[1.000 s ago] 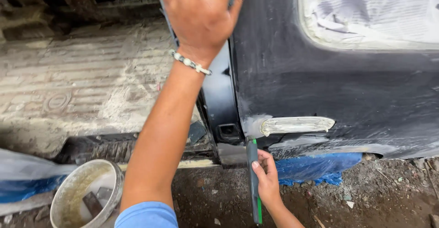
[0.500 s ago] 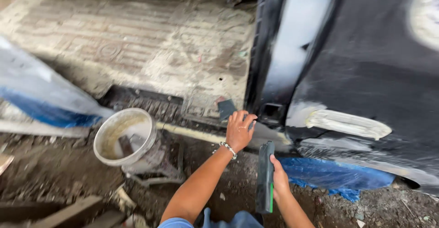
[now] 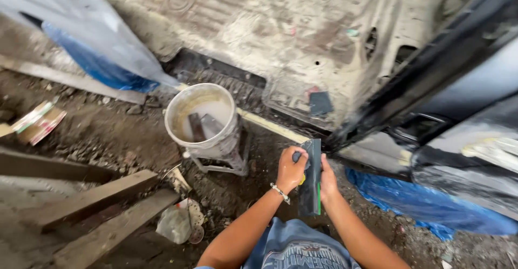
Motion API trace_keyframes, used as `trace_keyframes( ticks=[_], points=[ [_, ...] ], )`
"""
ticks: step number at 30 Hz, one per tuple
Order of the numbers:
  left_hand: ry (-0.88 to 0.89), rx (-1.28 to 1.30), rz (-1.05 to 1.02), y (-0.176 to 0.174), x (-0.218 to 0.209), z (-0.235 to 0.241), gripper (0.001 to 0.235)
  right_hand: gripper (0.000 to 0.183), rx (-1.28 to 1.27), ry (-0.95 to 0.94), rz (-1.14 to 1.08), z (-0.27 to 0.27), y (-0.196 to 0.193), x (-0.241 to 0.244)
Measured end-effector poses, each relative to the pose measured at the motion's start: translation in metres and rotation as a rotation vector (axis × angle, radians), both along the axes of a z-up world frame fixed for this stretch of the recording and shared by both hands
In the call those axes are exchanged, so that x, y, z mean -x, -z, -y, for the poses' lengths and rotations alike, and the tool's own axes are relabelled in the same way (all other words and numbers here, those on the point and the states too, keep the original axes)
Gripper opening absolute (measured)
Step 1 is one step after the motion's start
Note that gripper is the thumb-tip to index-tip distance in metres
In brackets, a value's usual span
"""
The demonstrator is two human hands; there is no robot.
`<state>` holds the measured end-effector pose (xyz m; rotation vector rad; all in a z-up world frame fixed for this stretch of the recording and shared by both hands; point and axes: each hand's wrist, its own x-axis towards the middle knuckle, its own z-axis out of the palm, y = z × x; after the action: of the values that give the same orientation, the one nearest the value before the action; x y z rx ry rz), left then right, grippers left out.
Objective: Sand the car body using sandpaper and a sanding block.
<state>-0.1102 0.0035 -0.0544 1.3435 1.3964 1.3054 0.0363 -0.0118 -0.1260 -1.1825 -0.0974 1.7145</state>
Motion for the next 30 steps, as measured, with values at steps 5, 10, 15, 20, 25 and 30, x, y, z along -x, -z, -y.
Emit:
trace_keyframes(
  ticks=[5,10,15,20,25,30],
  points=[
    [-0.012,0.08,-0.107,-0.041,0.069,0.004,0.039,0.039,-0.001,-0.097,-0.053,-0.029,-0.008,0.083],
    [-0.082,0.196,-0.129,-0.039,0.141,-0.002,0.055,0.036,-0.085,-0.147,0.055,-0.041,0.017,0.145],
    [-0.196,0.19,-0.025,-0.008,0.177,-0.01,0.053,0.032,-0.214,-0.273,0.127,-0.059,-0.005,0.183],
    [-0.345,0.276,0.076,-0.003,0.208,-0.018,0.041,0.026,-0.143,-0.451,0.058,-0.082,-0.03,0.223],
    [-0.499,0.286,0.133,-0.007,0.243,-0.032,0.039,0.03,-0.081,-0.564,0.03,-0.11,-0.033,0.265],
    [-0.559,0.284,0.227,-0.005,0.27,-0.066,0.033,0.035,0.001,-0.658,-0.03,-0.159,-0.03,0.296]
  ],
)
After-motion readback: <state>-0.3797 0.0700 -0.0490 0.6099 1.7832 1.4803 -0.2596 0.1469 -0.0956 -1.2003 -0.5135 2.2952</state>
